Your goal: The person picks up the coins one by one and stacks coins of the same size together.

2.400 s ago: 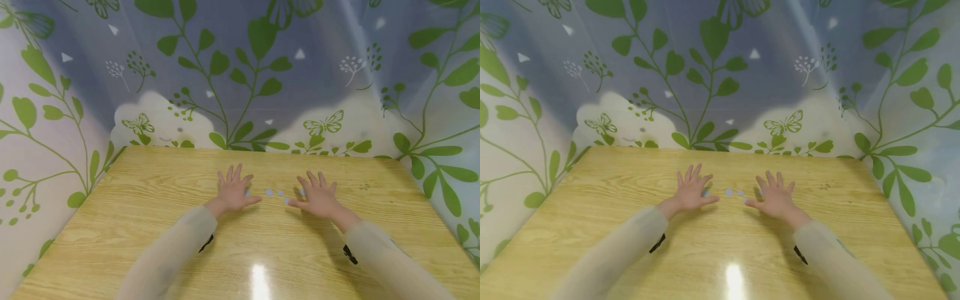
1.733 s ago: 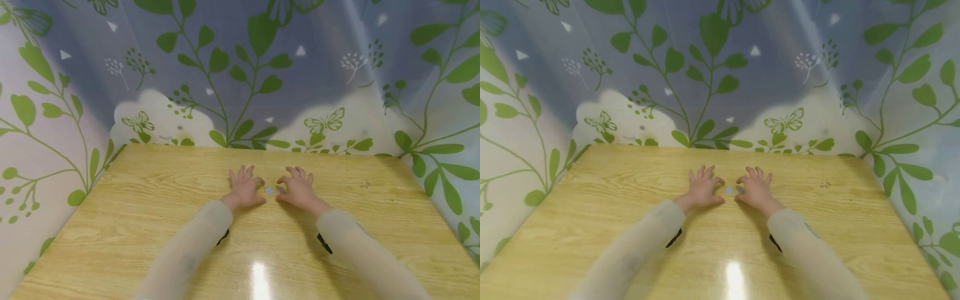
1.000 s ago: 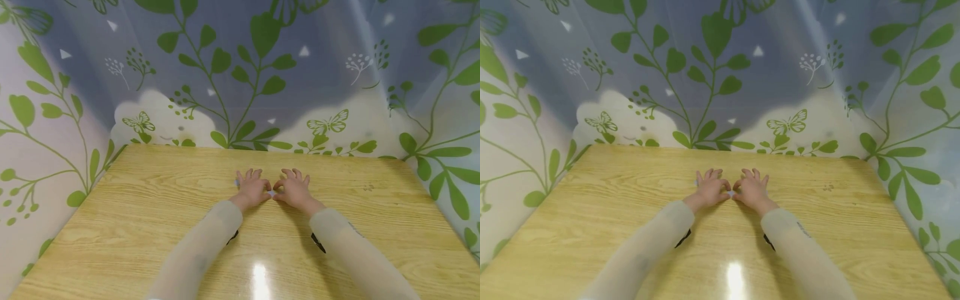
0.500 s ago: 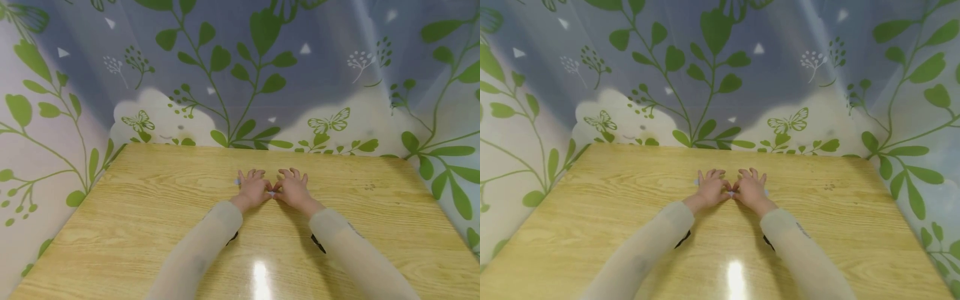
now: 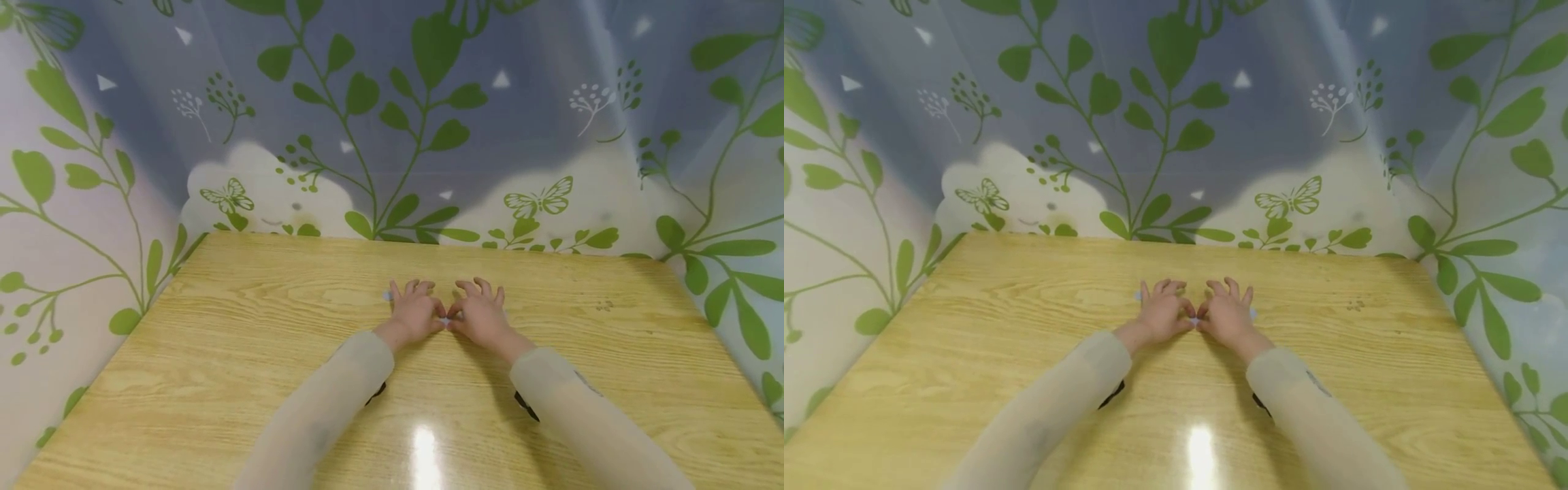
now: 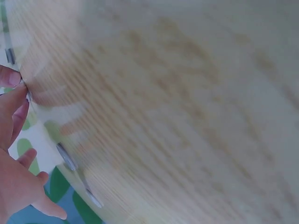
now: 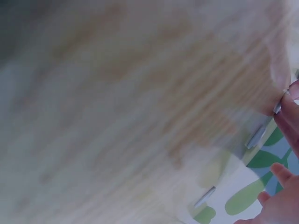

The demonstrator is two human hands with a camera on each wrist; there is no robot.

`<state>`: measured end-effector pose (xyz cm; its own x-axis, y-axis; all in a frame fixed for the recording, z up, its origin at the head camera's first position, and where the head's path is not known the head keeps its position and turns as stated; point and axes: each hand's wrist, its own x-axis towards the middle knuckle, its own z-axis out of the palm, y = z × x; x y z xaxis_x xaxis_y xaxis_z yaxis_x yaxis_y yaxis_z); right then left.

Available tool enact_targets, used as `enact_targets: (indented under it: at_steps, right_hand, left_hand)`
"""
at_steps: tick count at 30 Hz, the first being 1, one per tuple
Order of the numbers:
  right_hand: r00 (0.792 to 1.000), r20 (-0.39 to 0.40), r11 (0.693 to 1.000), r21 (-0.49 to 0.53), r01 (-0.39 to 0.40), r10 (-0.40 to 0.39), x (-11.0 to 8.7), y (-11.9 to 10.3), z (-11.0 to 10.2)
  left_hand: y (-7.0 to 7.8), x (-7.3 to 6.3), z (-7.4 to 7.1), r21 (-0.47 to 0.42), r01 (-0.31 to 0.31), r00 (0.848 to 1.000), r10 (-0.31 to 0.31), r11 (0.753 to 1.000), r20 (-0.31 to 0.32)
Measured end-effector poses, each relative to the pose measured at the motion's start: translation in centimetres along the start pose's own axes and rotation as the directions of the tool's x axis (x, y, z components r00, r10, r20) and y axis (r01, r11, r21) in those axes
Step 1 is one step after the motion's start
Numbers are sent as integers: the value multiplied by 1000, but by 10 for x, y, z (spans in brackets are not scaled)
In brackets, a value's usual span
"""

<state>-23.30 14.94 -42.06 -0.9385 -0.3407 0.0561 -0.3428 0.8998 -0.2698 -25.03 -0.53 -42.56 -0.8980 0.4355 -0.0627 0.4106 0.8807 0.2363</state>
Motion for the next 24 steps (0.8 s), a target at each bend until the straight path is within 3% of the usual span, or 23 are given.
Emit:
enact_targets:
  at_steps: [17,24]
  right_hand:
    - [998,-27,998,-23,60,-60,-15,-3,4]
    - [997,-10,997,-28,77,-78,-20,-5,0]
  left_hand:
    - [2,-16,3,-42,-55,998,55,998,-6]
    - [6,-19,1,14,-80,997,80,997,0]
